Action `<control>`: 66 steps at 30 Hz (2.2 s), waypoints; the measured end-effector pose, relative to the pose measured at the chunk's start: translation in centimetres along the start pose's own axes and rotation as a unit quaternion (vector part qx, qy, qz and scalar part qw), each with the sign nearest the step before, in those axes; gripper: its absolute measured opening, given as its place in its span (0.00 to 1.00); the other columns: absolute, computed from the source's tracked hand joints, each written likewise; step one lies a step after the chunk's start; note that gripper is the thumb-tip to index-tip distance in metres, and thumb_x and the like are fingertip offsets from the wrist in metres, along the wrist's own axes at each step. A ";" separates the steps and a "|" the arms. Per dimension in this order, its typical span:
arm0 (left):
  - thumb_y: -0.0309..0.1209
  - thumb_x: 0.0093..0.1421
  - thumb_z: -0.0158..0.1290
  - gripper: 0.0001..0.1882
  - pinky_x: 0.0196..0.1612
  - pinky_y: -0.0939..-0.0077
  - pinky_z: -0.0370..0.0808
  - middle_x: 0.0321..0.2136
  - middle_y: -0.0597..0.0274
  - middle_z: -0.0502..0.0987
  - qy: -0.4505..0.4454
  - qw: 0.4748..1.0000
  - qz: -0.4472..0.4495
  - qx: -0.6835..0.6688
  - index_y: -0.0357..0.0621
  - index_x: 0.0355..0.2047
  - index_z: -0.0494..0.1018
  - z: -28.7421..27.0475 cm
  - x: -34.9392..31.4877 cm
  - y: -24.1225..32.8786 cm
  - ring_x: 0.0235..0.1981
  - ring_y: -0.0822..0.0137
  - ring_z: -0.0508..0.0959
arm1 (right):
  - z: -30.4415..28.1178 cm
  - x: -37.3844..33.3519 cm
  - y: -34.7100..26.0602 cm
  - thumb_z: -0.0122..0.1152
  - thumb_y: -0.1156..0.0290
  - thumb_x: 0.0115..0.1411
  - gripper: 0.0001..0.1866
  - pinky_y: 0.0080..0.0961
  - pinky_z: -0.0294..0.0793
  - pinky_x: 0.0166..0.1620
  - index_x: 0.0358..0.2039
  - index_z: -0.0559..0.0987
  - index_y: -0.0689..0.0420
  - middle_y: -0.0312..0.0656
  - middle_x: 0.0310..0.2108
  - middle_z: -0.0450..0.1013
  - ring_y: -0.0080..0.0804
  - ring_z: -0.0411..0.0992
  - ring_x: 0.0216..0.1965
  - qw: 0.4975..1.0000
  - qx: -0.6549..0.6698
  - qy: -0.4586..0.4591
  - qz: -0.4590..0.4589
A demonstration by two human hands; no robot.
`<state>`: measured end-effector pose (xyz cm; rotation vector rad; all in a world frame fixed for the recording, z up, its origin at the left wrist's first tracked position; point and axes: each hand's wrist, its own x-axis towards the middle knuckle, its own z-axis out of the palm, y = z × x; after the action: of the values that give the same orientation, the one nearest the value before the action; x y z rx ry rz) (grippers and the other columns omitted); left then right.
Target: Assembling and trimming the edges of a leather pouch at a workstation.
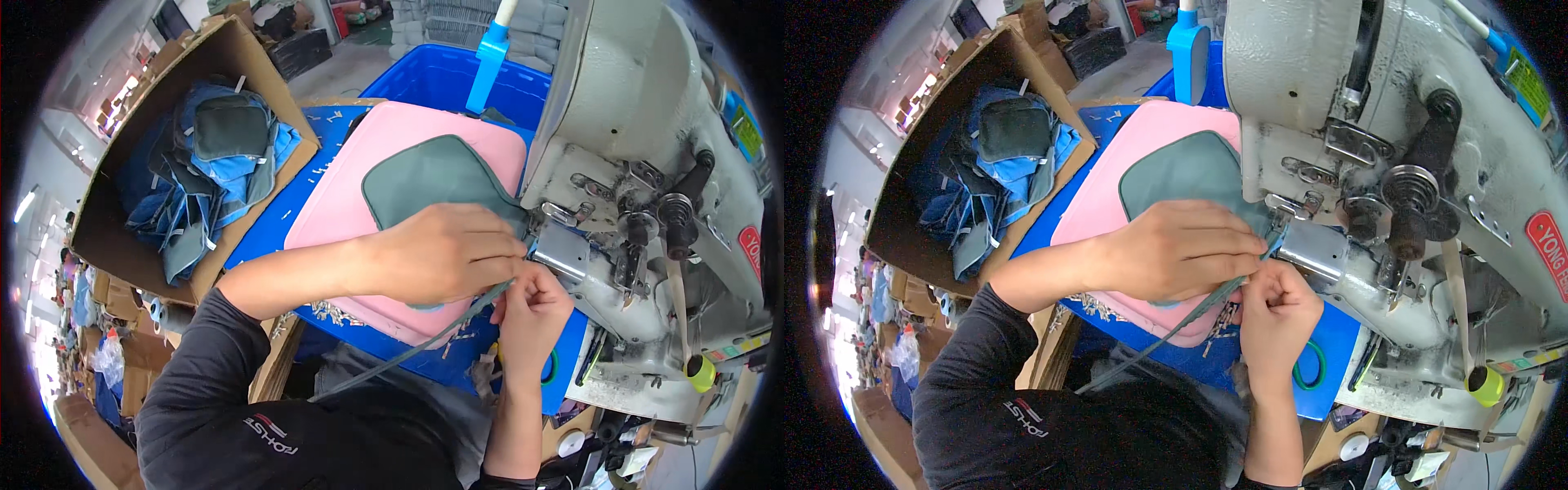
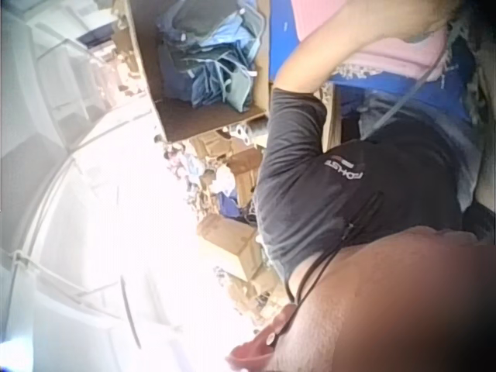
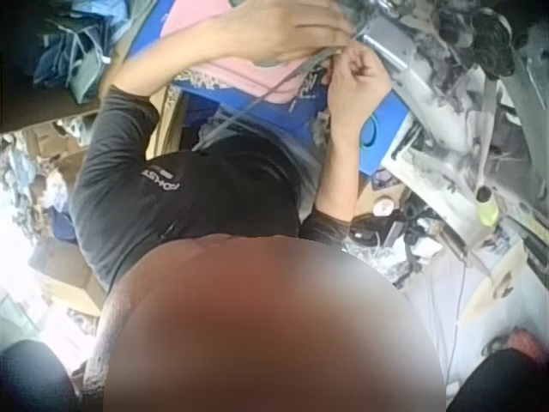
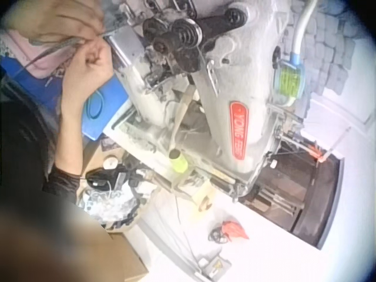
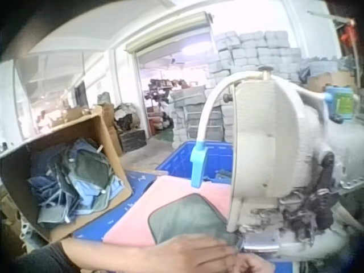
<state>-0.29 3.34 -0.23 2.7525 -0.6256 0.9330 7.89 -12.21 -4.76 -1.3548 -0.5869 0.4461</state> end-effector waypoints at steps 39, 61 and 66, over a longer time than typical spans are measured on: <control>0.21 0.47 0.61 0.18 0.42 0.66 0.79 0.44 0.56 0.79 0.054 0.986 -0.137 -0.082 0.39 0.41 0.78 0.5 0.1 2.2 0.42 0.55 0.81 | -0.7 -4.0 -1.2 0.54 0.70 0.68 0.11 0.12 0.65 0.21 0.44 0.77 0.64 0.34 0.24 0.75 0.15 0.67 0.19 0.994 0.067 0.075 0.041; 0.27 0.47 0.59 0.20 0.47 0.60 0.78 0.48 0.50 0.76 0.031 0.998 -0.052 0.015 0.34 0.42 0.76 0.6 -1.5 4.4 0.48 0.51 0.78 | -0.2 -5.0 0.0 0.52 0.85 0.65 0.23 0.12 0.71 0.40 0.61 0.67 0.68 0.35 0.35 0.72 0.16 0.69 0.34 0.997 0.069 0.014 -0.033; 0.28 0.47 0.59 0.20 0.48 0.60 0.78 0.47 0.50 0.77 0.040 0.998 -0.044 0.008 0.34 0.41 0.76 0.7 -1.3 4.7 0.48 0.52 0.78 | 0.1 -5.2 -0.1 0.49 0.83 0.66 0.22 0.13 0.70 0.43 0.61 0.67 0.68 0.35 0.38 0.73 0.15 0.69 0.36 0.996 0.077 0.022 -0.042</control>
<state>-2.88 -0.67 -1.46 2.7174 -0.4803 1.0257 3.79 -15.31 -5.32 -1.1866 -0.5588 0.3841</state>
